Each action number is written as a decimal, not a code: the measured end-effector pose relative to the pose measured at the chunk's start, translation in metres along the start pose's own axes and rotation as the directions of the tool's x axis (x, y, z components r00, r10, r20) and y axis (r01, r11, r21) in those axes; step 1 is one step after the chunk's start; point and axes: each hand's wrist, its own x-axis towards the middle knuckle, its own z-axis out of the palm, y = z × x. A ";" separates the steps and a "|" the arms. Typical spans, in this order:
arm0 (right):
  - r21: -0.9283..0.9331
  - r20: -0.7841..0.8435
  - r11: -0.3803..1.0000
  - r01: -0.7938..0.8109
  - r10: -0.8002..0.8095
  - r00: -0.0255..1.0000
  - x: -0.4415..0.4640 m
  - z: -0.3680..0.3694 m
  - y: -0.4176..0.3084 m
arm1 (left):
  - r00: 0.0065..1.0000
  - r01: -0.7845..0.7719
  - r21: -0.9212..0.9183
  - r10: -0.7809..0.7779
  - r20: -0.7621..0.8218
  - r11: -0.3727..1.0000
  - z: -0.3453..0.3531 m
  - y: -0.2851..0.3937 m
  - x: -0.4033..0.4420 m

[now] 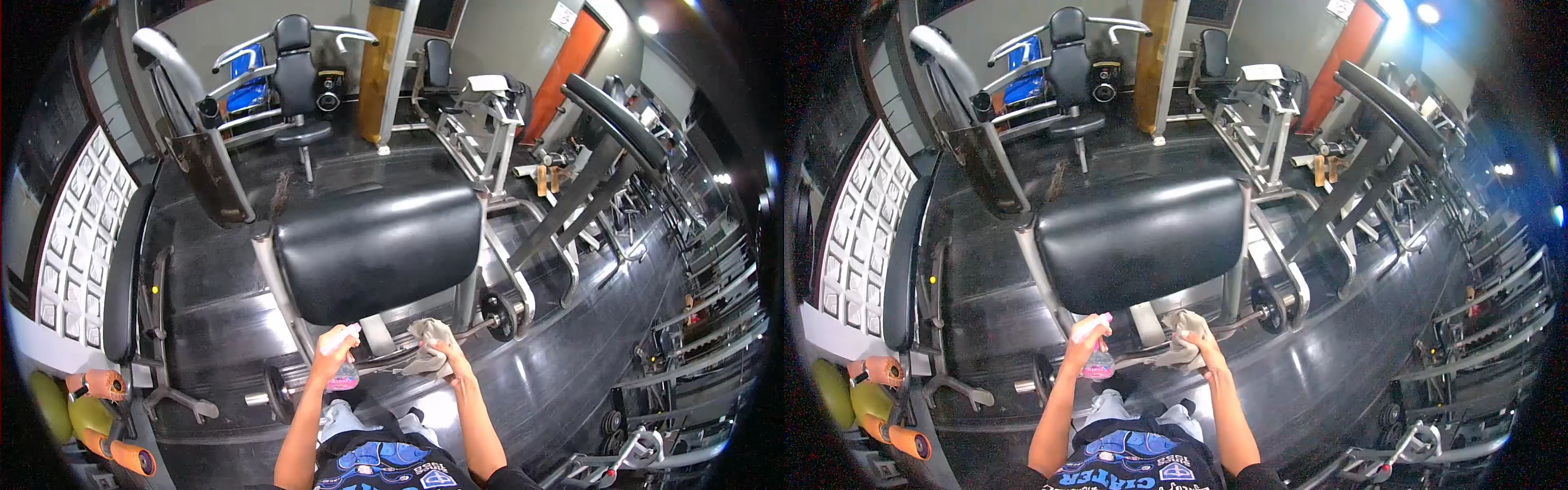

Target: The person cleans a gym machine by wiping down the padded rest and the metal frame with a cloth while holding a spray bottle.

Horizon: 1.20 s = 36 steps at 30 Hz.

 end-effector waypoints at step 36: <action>0.252 -0.153 0.958 0.137 -0.101 0.983 0.079 -0.189 -0.155 | 0.957 -0.272 0.254 0.289 -0.034 0.928 0.279 0.045 0.198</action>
